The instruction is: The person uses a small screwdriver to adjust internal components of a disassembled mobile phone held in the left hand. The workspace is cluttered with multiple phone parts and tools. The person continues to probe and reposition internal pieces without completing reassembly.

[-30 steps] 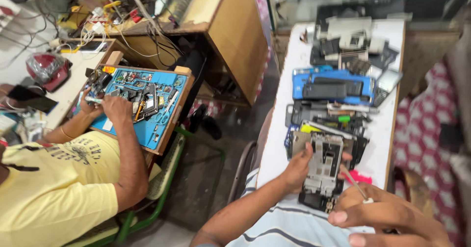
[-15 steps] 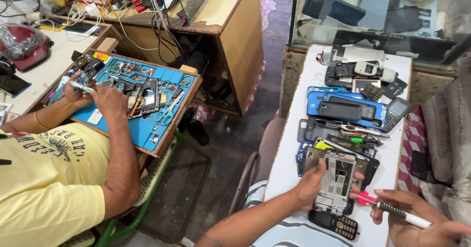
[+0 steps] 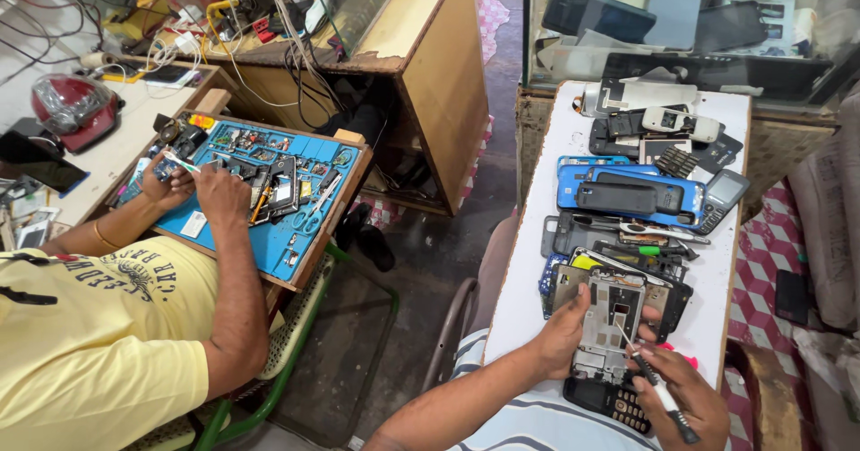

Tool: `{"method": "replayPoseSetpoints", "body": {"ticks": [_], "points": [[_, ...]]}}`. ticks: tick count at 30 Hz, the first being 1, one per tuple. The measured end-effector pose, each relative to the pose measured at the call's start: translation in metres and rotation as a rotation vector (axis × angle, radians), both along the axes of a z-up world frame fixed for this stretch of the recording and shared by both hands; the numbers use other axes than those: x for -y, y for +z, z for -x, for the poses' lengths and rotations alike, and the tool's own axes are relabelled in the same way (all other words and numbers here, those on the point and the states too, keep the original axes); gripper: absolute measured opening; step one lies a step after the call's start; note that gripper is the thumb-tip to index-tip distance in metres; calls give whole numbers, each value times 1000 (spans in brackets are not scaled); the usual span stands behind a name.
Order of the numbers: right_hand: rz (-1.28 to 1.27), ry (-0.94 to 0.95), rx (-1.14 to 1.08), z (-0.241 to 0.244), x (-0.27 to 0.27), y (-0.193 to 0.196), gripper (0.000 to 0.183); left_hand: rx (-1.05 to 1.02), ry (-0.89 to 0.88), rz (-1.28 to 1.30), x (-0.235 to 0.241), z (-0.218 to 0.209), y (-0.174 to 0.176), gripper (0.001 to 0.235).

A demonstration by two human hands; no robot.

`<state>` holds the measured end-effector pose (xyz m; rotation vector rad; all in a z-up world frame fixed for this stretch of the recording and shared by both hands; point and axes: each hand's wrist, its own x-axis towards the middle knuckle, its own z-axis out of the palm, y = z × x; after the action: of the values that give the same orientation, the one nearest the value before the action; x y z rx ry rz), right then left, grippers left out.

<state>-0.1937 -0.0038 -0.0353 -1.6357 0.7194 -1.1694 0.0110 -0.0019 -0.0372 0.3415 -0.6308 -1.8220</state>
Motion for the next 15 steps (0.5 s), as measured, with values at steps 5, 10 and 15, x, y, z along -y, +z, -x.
{"method": "replayPoseSetpoints", "body": {"ticks": [5, 10, 15], "points": [[124, -9, -10, -3, -2, 22, 37, 76, 15, -9, -1, 1, 8, 91], [292, -87, -136, -3, 0, 38, 32, 48, -3, -45, -1, 0, 20, 93], [265, -105, -158, 1, 2, 47, 31, 105, 28, -52, -3, 1, 33, 94]]}}
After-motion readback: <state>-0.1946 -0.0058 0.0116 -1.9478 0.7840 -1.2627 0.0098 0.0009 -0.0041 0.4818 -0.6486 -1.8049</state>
